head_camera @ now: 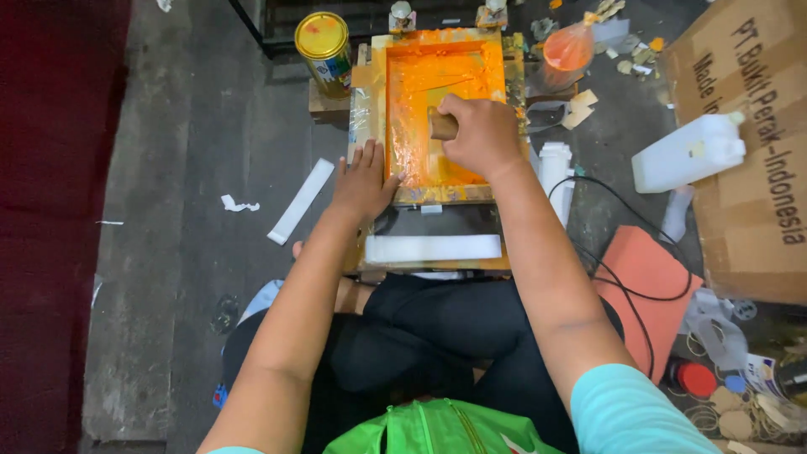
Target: The person uses a squeegee to spread orange ink across a screen printing frame. They then lift a white strip of material from the frame, inspect it, and place it back down.
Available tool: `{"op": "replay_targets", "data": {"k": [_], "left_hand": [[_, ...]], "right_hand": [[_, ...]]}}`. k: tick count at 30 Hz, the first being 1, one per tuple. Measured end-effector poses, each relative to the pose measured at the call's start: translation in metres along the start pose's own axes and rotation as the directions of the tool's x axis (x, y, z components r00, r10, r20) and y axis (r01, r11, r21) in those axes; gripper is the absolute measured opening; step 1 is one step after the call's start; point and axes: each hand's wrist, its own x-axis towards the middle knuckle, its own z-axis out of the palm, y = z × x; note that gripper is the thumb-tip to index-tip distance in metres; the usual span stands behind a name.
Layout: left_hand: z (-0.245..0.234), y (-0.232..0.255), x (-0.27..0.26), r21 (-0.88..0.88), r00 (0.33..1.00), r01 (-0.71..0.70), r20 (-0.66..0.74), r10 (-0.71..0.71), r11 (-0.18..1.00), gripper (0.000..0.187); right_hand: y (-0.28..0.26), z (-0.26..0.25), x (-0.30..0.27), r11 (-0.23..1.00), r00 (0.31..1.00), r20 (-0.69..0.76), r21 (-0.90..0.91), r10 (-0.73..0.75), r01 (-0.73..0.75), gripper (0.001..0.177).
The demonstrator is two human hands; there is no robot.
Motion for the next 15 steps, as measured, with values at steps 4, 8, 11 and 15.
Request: {"op": "replay_targets", "data": {"k": [4, 8, 11, 15], "left_hand": [[-0.006, -0.007, 0.029, 0.003, 1.0, -0.021, -0.009, 0.021, 1.0, 0.081], [-0.008, -0.013, 0.054, -0.034, 0.996, -0.061, -0.065, 0.058, 0.998, 0.082], [-0.015, -0.011, 0.06, -0.082, 0.994, -0.077, -0.087, 0.07, 0.994, 0.081], [-0.017, -0.009, 0.058, -0.114, 0.995, -0.073, -0.081, 0.064, 0.991, 0.081]], "right_hand": [[0.012, 0.037, 0.01, 1.0, 0.999, -0.047, 0.015, -0.017, 0.018, 0.025], [0.019, 0.055, 0.014, 0.995, 0.983, -0.162, 0.048, -0.084, 0.093, 0.043], [0.019, 0.059, 0.014, 0.995, 0.997, -0.061, 0.077, -0.052, 0.056, 0.053], [0.016, 0.06, 0.011, 0.999, 0.978, 0.209, 0.039, 0.017, -0.026, 0.059]]}}
